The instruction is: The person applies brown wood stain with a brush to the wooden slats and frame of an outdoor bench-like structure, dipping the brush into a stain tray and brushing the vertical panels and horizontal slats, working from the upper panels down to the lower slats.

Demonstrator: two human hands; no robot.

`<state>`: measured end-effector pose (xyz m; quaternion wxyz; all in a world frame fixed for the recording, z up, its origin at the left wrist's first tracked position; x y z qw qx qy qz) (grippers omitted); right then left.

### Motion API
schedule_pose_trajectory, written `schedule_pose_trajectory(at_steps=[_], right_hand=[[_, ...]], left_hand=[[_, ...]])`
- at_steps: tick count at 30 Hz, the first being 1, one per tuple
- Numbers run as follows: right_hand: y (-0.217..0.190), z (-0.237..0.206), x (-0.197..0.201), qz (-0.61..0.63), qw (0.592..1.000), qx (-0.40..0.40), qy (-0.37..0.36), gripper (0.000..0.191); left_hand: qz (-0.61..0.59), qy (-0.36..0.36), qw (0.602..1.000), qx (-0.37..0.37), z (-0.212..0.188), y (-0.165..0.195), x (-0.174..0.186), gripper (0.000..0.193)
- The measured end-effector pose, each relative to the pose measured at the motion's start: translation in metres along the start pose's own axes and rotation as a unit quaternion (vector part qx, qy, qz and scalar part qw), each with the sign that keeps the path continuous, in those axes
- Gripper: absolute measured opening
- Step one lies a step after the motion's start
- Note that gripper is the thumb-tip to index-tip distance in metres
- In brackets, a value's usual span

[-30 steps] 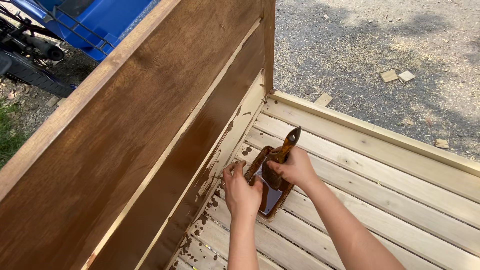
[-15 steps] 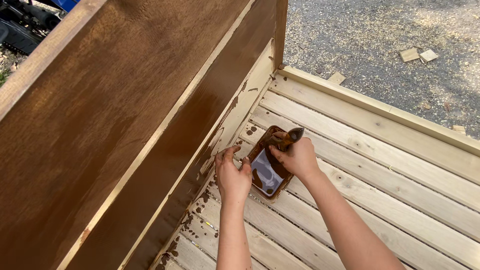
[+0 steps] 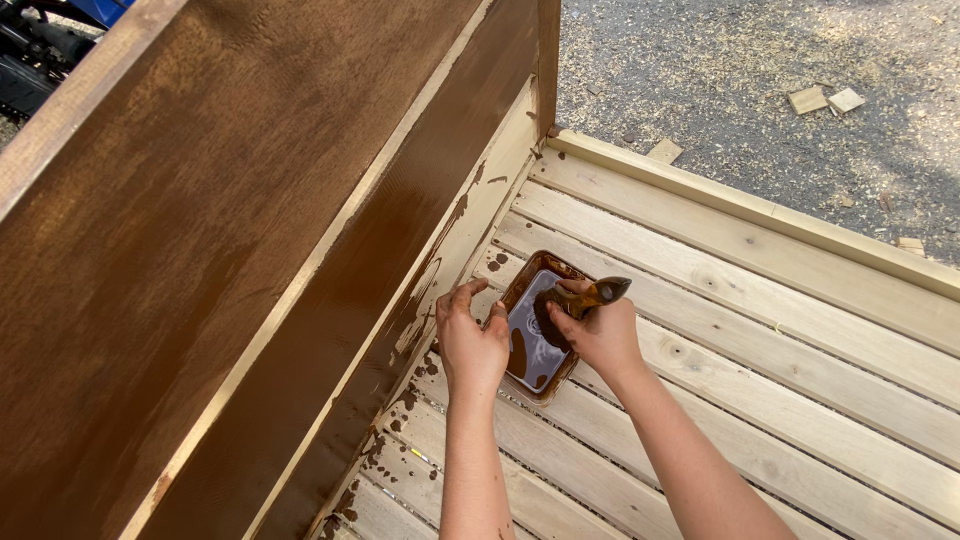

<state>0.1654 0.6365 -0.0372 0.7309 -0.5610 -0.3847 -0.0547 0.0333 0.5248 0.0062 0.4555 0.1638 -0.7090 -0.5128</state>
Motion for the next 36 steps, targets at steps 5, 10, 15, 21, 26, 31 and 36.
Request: schedule_pose_trajectory(at_steps=[5,10,15,21,26,31,36], right_hand=[[-0.001,0.001,0.007,0.039,0.999,-0.018,-0.016,0.038],[-0.018,0.029,0.013,0.23,0.966,-0.12,0.018,0.042],[-0.046,0.122,0.0,0.51,0.805,-0.221,0.205,0.066],[-0.059,0.147,-0.047,0.514,0.802,-0.221,0.209,0.066],[-0.05,0.094,-0.076,0.512,0.828,-0.079,0.212,0.073],[-0.025,0.204,-0.042,0.52,0.773,-0.268,0.247,0.054],[-0.025,0.216,-0.028,0.505,0.792,-0.238,0.246,0.055]], left_hand=[[0.005,0.014,1.0,-0.022,0.002,-0.008,0.007,0.032],[-0.016,0.027,0.999,-0.029,0.003,-0.012,0.01,0.028],[-0.039,0.051,0.995,-0.078,0.001,-0.012,0.013,0.029],[-0.057,0.07,0.995,-0.048,-0.001,-0.019,0.018,0.028],[-0.072,0.101,0.99,-0.061,0.004,-0.025,0.022,0.026],[-0.088,0.074,0.993,0.036,0.001,-0.019,0.016,0.026],[-0.082,0.046,0.996,-0.001,-0.004,-0.011,0.006,0.025]])
Point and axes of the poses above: each hand's wrist, its own z-axis towards the middle knuckle, its own x-axis out of the back of the hand, y = z × x, the point moved 1 cm from there along z, towards the middle knuckle, and after that the axes turned 11 degrees about -z, right-handed, at the moved point
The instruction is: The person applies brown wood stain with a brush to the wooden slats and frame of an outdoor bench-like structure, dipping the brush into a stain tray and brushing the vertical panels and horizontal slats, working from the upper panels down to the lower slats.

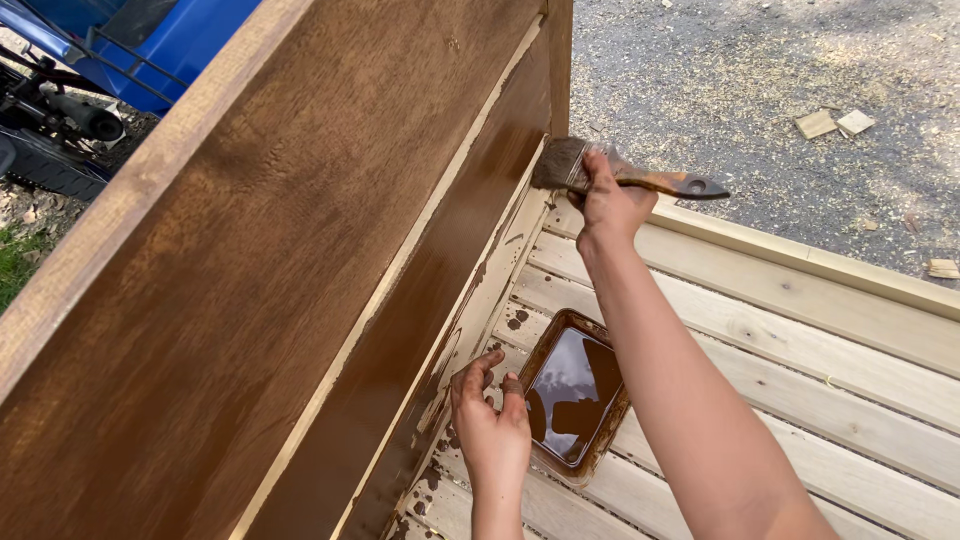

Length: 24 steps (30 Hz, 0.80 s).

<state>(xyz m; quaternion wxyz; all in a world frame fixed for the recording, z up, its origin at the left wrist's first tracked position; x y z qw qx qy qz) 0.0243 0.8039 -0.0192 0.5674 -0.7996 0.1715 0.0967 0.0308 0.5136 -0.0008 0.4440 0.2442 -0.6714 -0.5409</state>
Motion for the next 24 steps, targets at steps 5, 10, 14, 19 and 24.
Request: schedule_pose_trajectory(at_steps=[5,10,14,19,24], right_hand=[[0.046,-0.077,0.039,0.003,0.985,0.106,-0.137,0.073],[0.009,0.022,-0.005,0.004,1.0,0.007,-0.007,0.061],[-0.014,0.025,-0.008,-0.002,1.0,0.007,0.015,0.075],[0.028,-0.057,0.029,-0.021,0.991,0.058,-0.115,0.08],[-0.005,0.03,-0.011,0.0,1.0,0.008,-0.012,0.063]], left_hand=[[0.018,-0.011,1.0,0.022,0.007,-0.003,-0.01,0.026],[-0.035,-0.024,0.999,0.032,0.004,0.001,-0.016,0.026],[0.04,-0.022,0.999,-0.021,0.006,0.009,-0.019,0.025],[0.045,-0.011,0.997,-0.059,0.018,0.019,-0.024,0.025],[0.034,-0.015,0.999,0.0,0.022,0.033,-0.029,0.026]])
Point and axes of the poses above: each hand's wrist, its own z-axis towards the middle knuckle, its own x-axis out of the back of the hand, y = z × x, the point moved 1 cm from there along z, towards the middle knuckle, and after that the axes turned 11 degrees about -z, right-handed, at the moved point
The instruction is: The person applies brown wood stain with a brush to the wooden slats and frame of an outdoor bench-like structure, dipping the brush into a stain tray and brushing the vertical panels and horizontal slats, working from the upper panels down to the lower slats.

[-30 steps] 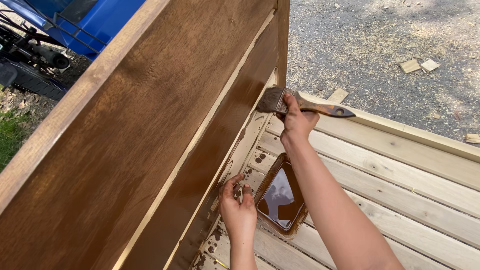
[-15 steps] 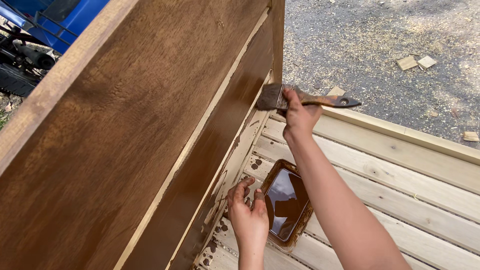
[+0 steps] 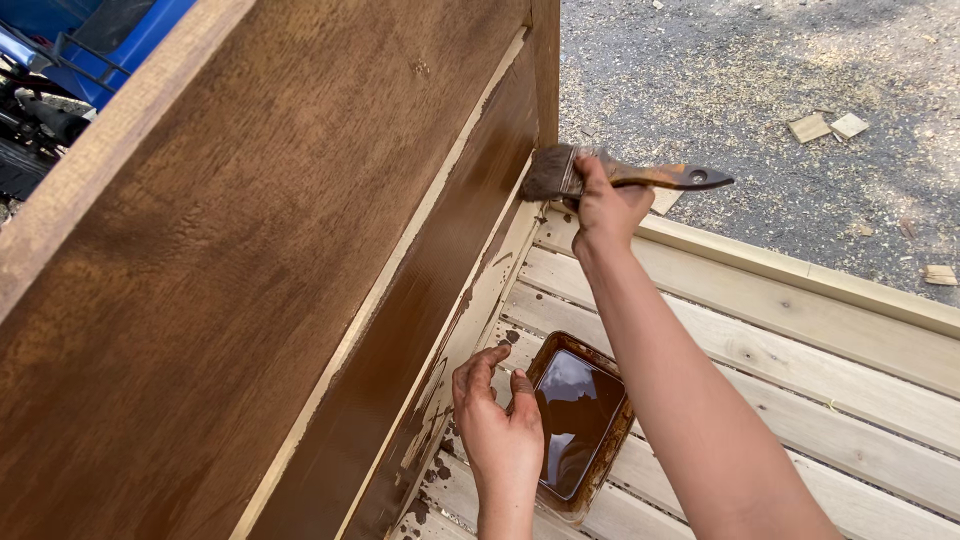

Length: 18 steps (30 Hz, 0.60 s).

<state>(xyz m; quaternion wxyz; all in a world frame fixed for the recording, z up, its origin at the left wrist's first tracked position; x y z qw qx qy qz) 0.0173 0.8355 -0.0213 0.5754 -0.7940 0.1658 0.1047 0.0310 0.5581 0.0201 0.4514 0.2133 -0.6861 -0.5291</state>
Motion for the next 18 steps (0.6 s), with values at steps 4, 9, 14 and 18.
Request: schedule_pose_trajectory(at_steps=[4,9,14,18], right_hand=[[-0.001,0.001,0.006,-0.043,0.998,-0.027,0.041,0.061],[0.04,-0.045,0.033,-0.013,0.996,0.056,-0.067,0.063],[0.0,0.011,0.0,-0.055,0.997,-0.023,0.049,0.063],[0.009,-0.038,0.023,-0.04,0.997,-0.049,-0.031,0.062]], left_hand=[[0.024,0.002,0.998,-0.054,0.005,0.009,-0.003,0.025],[0.0,-0.008,0.999,-0.044,0.008,0.007,-0.011,0.026],[0.0,-0.013,0.999,-0.052,0.003,0.008,-0.012,0.027],[-0.002,-0.01,1.0,-0.025,0.009,0.009,-0.014,0.027]])
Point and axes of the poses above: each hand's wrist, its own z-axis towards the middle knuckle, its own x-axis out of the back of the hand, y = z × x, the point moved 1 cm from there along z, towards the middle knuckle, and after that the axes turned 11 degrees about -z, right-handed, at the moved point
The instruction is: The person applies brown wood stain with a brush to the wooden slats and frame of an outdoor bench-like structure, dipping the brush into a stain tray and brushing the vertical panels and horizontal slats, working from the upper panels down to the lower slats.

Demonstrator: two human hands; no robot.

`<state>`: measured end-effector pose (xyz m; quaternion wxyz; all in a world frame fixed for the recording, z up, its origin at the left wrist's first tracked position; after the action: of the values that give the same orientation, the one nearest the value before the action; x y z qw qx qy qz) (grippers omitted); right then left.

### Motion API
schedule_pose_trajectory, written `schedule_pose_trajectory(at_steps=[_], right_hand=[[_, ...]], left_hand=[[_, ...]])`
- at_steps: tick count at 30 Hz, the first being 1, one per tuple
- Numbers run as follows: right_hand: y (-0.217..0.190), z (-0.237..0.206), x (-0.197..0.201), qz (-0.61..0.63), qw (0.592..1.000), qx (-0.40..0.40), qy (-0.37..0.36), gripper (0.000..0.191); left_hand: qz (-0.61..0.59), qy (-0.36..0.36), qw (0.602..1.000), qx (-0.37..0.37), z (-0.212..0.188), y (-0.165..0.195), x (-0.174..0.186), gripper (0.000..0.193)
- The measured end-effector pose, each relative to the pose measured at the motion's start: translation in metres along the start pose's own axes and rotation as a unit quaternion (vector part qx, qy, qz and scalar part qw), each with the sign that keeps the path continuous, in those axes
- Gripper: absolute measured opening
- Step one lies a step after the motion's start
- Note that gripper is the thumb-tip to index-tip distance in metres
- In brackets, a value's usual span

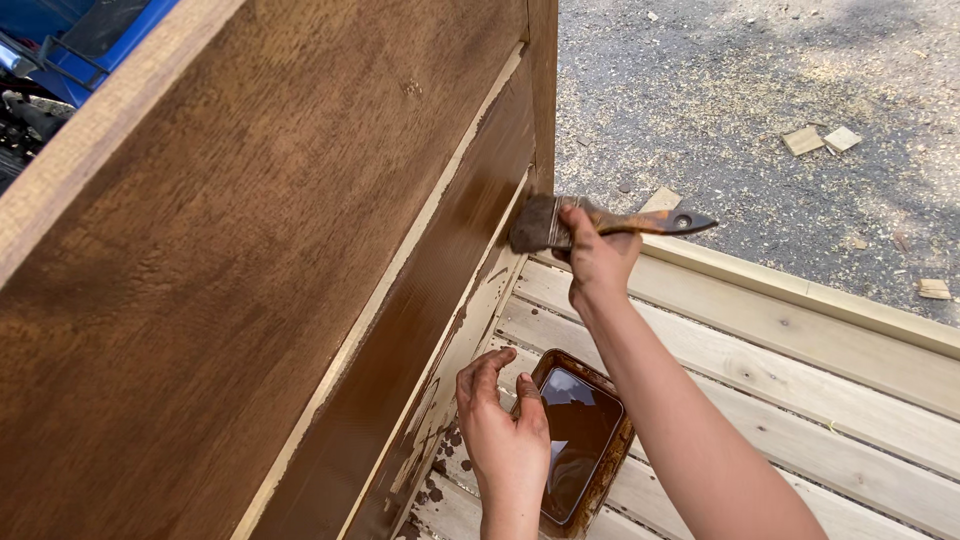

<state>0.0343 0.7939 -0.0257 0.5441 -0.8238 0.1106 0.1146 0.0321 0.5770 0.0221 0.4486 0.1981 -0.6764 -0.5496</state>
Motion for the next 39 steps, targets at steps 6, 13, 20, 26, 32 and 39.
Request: schedule_pose_trajectory(at_steps=[6,13,20,26,32,39], right_hand=[[0.03,0.032,0.002,-0.01,0.999,0.03,-0.02,0.056],[0.042,0.041,0.007,0.044,0.994,0.09,-0.051,0.057],[0.023,0.053,-0.013,-0.044,0.998,0.04,0.031,0.043],[0.048,0.027,0.001,-0.049,0.993,0.095,-0.05,0.033],[0.036,0.047,-0.013,-0.059,0.996,0.072,-0.011,0.042],[0.055,0.031,0.005,-0.013,0.994,0.085,-0.07,0.065]], left_hand=[[0.001,0.006,1.0,-0.003,-0.002,-0.004,-0.001,0.027],[-0.011,0.013,1.0,0.008,0.012,-0.003,0.0,0.025],[-0.029,0.022,0.999,-0.02,0.023,-0.005,0.002,0.025],[-0.04,0.028,0.999,-0.021,0.035,-0.002,0.007,0.027],[-0.05,0.03,0.998,-0.02,0.031,0.001,0.007,0.027],[-0.045,0.027,0.999,-0.01,0.032,0.009,0.011,0.026]])
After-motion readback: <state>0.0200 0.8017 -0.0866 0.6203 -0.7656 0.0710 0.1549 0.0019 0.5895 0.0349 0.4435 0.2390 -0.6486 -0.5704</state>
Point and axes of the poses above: each hand's wrist, its own z-axis towards the middle knuckle, its own x-axis out of the back of the hand, y = z × x, the point moved 1 cm from there along z, towards the middle knuckle, and after that the axes turned 11 degrees about -z, right-handed, at the moved point
